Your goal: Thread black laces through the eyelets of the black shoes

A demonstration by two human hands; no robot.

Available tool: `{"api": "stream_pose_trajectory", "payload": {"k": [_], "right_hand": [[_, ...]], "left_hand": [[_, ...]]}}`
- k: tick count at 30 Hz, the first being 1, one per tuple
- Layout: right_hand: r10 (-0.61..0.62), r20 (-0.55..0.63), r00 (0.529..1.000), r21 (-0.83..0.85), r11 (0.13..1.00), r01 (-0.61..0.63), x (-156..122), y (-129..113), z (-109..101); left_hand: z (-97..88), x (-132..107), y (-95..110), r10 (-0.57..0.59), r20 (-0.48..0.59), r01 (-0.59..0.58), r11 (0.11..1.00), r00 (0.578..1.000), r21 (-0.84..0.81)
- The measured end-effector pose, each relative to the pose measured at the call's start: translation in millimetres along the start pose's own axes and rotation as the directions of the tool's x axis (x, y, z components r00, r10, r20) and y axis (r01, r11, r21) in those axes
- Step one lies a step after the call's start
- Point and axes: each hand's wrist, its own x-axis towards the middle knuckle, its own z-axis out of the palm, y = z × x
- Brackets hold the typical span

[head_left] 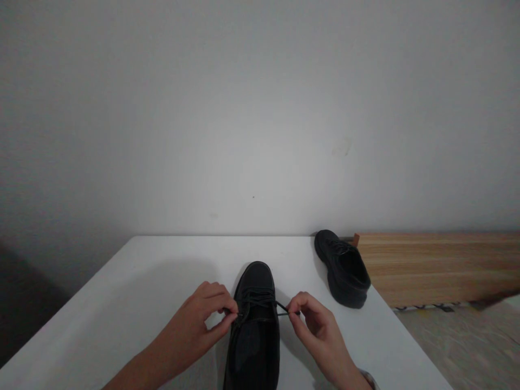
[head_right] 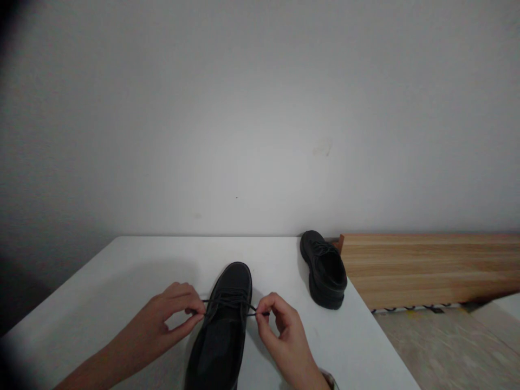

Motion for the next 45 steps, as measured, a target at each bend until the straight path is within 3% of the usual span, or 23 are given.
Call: {"api": "stream_pose_trajectory", "payload": {"k": [9, 19, 36, 40, 45], "right_hand": [[-0.025, 0.032, 0.999, -0.133, 0.991, 0.029, -1, -11, 2], [-0.077, 0.093, 0.993, -0.210, 0.973, 0.095, 1, -27, -6], [-0.145, 0.072, 0.987, -0.225, 0.962, 0.157, 3, -26, 6], [-0.172, 0.051, 0.984, -0.253, 0.951, 0.179, 4, -24, 6], [-0.173, 0.140, 0.975, -0.265, 0.942, 0.206, -2, -31, 5]], "left_hand": [[11.2, 0, 0, 0.049, -0.127, -0.043, 0.998, 0.991, 0.047], [10.0, -4, 4, 0.031, -0.070, -0.028, 0.999, 0.997, 0.039], [14.3, -4, 19, -0.063, 0.013, 0.060, 0.985, 0.998, 0.159], [15.2, 1, 26, -0.093, 0.076, 0.074, 0.972, 0.993, 0.221], [13.3, 10, 40, -0.121, 0.181, 0.064, 0.955, 0.976, 0.291]]}}
